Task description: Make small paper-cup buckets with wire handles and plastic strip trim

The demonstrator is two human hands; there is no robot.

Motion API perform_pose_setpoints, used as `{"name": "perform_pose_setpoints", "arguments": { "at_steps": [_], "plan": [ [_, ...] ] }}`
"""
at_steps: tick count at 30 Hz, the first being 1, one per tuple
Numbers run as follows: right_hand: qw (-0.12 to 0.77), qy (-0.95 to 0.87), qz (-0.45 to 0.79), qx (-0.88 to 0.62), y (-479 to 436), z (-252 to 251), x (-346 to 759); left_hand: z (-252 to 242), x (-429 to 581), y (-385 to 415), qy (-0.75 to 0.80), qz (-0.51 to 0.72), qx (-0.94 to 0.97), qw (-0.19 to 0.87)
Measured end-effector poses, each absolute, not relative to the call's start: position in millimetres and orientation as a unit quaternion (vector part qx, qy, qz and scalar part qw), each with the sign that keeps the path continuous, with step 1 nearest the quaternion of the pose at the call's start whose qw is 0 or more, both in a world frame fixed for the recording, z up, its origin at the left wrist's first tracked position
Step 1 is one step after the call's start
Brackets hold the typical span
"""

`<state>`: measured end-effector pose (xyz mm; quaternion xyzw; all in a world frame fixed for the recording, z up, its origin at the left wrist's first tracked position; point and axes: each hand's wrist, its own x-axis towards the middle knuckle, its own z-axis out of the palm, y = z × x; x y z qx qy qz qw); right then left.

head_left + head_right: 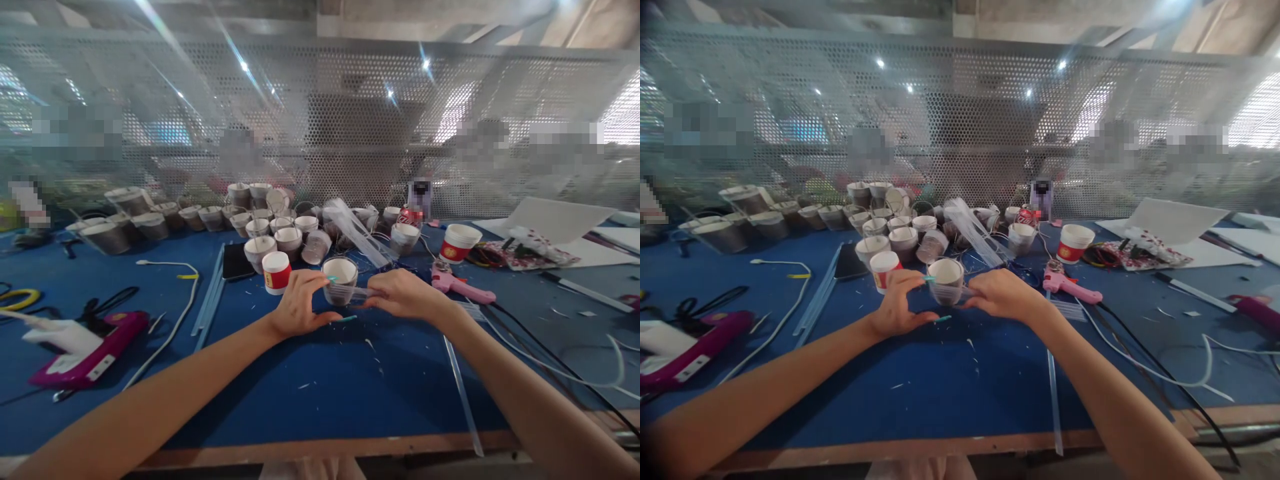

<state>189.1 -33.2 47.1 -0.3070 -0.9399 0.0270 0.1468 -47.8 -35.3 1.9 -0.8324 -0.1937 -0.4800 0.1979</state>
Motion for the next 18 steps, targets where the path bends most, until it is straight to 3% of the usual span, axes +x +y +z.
{"name": "perform_pose_setpoints", "arguments": {
  "at_steps": [4,9,18],
  "plan": [
    [0.135,-0.909,0.15,-0.365,-28.1,47.3,192.9,-3.9,-42.1,-32.0,-0.256,-0.518,-0.796,0.18],
    [0.141,-0.852,0.315,-0.393,-26.1,52.8,197.5,-15.9,-30.9,-20.1,-0.313,-0.508,-0.803,-0.018],
    [0.163,-0.853,0.336,-0.365,-27.9,62.9,200.2,-15.1,-22.5,-14.6,-0.363,-0.494,-0.755,-0.232]
  ]
}}
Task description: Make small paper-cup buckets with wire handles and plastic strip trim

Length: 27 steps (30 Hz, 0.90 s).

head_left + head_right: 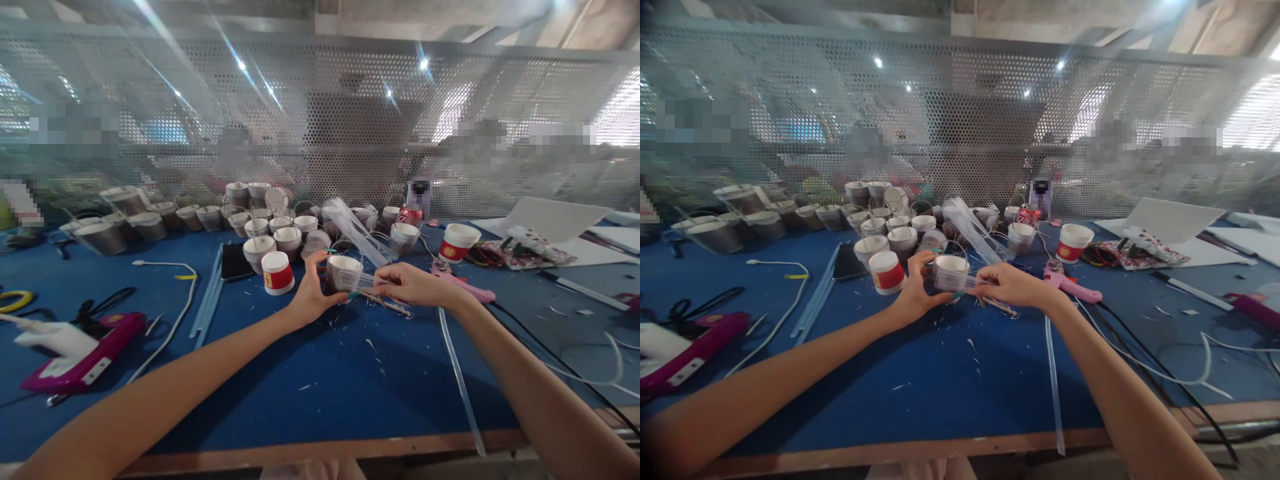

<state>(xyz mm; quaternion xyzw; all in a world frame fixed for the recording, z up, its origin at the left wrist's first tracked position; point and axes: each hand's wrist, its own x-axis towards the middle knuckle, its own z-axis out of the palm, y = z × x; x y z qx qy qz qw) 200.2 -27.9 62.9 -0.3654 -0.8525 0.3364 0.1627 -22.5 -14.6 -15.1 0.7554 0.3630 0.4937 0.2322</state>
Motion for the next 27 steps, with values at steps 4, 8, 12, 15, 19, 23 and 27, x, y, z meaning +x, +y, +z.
{"name": "perform_pose_setpoints", "arguments": {
  "at_steps": [4,8,12,15,19,23,27],
  "plan": [
    [0.158,-0.857,0.319,-0.373,-27.5,62.1,199.3,-6.2,-20.1,-28.5,0.368,0.48,0.74,0.295],
    [0.153,-0.839,0.36,-0.378,-27.2,60.0,197.9,-2.8,-19.6,-32.7,0.364,0.457,0.746,0.318],
    [0.17,-0.828,0.382,-0.373,-26.3,55.7,196.1,-5.4,-21.5,-29.5,0.355,0.449,0.755,0.32],
    [0.139,-0.817,0.411,-0.38,-25.2,50.9,195.3,-6.5,-22.5,-28.3,0.358,0.438,0.759,0.322],
    [0.124,-0.808,0.42,-0.394,-23.6,45.9,194.9,-4.9,-22.8,-28.6,0.352,0.431,0.767,0.32],
    [0.133,-0.814,0.406,-0.393,-23.1,45.6,194.4,-3.1,-24.0,-28.8,0.333,0.432,0.776,0.317],
    [0.138,-0.815,0.405,-0.391,-22.7,47.0,195.0,-3.6,-25.1,-28.4,0.332,0.432,0.774,0.323]
  ]
}}
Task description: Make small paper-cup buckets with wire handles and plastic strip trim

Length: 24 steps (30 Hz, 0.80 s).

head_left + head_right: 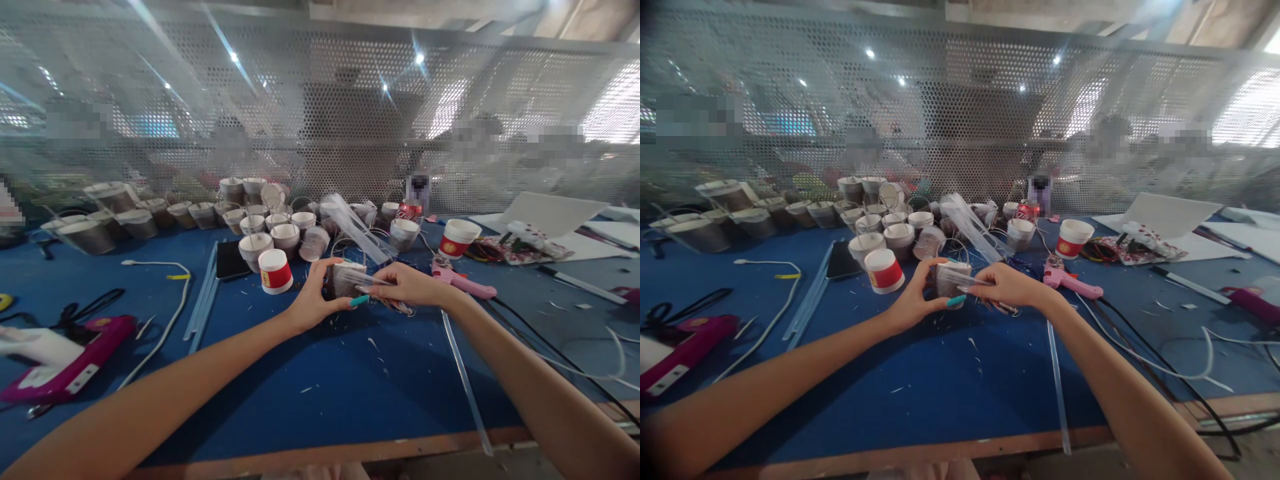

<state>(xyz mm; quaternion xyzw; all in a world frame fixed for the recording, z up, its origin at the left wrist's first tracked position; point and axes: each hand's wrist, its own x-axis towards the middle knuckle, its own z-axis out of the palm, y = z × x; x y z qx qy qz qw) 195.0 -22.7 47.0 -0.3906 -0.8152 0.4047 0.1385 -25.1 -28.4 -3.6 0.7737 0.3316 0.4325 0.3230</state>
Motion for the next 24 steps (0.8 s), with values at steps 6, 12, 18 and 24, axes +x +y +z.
{"name": "perform_pose_setpoints", "arguments": {
  "at_steps": [6,12,18,24],
  "plan": [
    [0.13,-0.812,0.413,-0.39,-22.2,49.0,195.8,-6.3,-25.2,-26.7,0.334,0.429,0.776,0.319],
    [0.124,-0.813,0.421,-0.383,-24.0,50.2,194.9,-3.4,-25.9,-27.8,0.317,0.435,0.78,0.318],
    [0.109,-0.808,0.436,-0.382,-22.9,47.5,196.0,-0.3,-24.3,-27.9,0.313,0.449,0.783,0.296],
    [0.104,-0.804,0.444,-0.381,-21.1,46.4,196.0,-3.4,-21.1,-26.2,0.337,0.463,0.765,0.295]
  ]
}}
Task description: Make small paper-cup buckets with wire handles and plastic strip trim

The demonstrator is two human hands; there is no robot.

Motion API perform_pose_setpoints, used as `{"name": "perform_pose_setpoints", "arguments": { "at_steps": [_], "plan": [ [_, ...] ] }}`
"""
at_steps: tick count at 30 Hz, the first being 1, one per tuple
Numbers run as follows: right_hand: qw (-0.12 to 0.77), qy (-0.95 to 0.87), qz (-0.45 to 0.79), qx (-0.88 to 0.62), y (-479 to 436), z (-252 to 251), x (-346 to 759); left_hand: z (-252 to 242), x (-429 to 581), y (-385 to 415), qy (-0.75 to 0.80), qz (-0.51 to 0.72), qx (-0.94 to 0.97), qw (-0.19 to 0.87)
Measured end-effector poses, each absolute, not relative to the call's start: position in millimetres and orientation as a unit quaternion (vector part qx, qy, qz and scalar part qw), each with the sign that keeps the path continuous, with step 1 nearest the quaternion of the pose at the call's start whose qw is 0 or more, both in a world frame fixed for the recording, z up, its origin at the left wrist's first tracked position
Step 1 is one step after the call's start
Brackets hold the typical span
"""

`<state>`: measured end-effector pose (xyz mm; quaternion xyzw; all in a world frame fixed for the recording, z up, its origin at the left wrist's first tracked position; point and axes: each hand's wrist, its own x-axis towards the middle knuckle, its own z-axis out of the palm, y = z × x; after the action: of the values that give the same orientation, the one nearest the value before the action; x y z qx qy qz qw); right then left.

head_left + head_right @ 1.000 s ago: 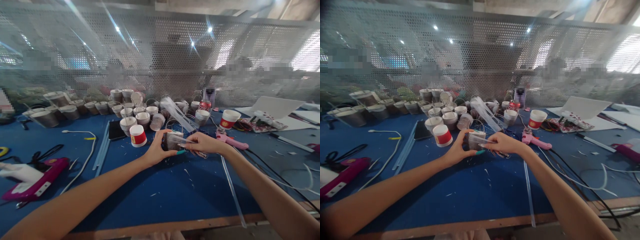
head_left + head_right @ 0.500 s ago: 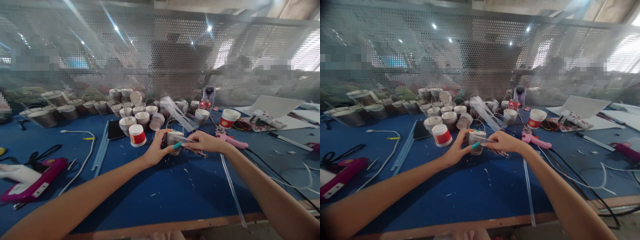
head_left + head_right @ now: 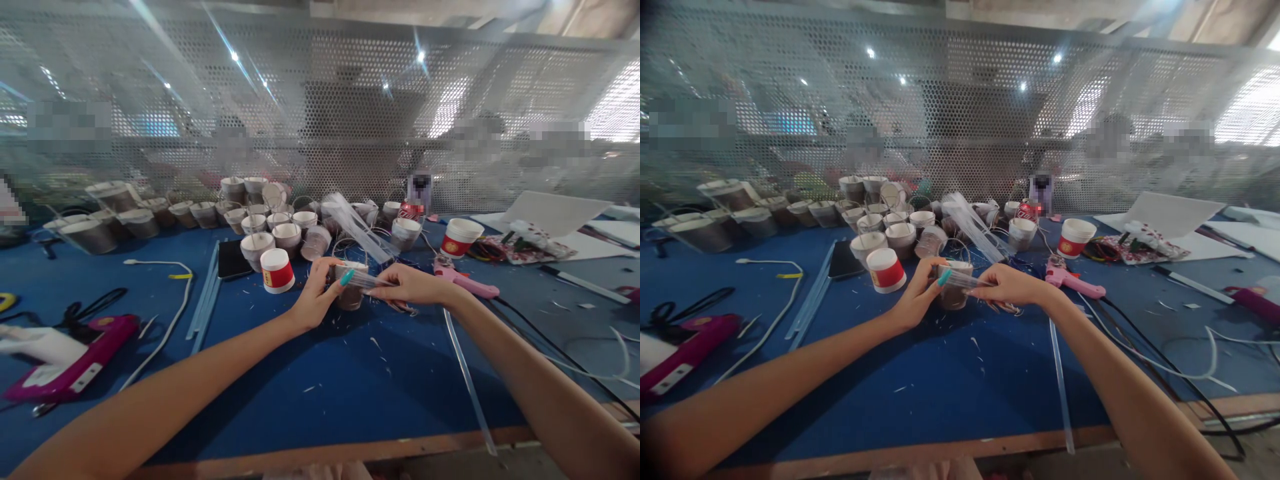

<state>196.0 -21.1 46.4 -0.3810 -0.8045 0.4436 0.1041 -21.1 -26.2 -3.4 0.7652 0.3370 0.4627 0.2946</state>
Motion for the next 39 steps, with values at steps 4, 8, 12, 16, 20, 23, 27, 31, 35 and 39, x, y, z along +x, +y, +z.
{"name": "perform_pose_setpoints", "arguments": {
  "at_steps": [4,8,12,16,20,23,27,31,35,39],
  "plan": [
    [0.098,-0.803,0.45,-0.379,-21.5,49.2,193.5,-4.9,-17.5,-26.0,0.341,0.483,0.759,0.274],
    [0.104,-0.81,0.433,-0.381,-20.7,51.4,192.6,-5.3,-13.5,-26.6,0.349,0.492,0.751,0.269],
    [0.114,-0.812,0.431,-0.378,-20.3,50.8,193.4,-4.7,-12.3,-27.5,0.362,0.493,0.741,0.279],
    [0.137,-0.801,0.438,-0.384,-22.3,50.0,191.6,-5.1,-12.9,-27.5,0.363,0.49,0.736,0.294],
    [0.158,-0.807,0.414,-0.39,-24.8,50.0,189.8,-5.3,-13.1,-27.8,0.358,0.494,0.733,0.3],
    [0.149,-0.822,0.386,-0.39,-26.5,50.8,189.9,-4.0,-13.2,-28.9,0.351,0.494,0.735,0.305],
    [0.138,-0.84,0.353,-0.388,-29.3,53.5,189.3,-2.5,-13.4,-30.4,0.35,0.486,0.734,0.321],
    [0.128,-0.848,0.336,-0.391,-31.6,55.5,187.5,-1.7,-13.9,-31.5,0.348,0.483,0.732,0.332],
    [0.128,-0.838,0.359,-0.391,-34.2,56.4,185.4,-0.3,-16.2,-33.9,0.339,0.474,0.745,0.326],
    [0.135,-0.833,0.37,-0.389,-35.6,56.9,184.8,0.8,-20.3,-36.8,0.312,0.467,0.764,0.316]
  ]
}}
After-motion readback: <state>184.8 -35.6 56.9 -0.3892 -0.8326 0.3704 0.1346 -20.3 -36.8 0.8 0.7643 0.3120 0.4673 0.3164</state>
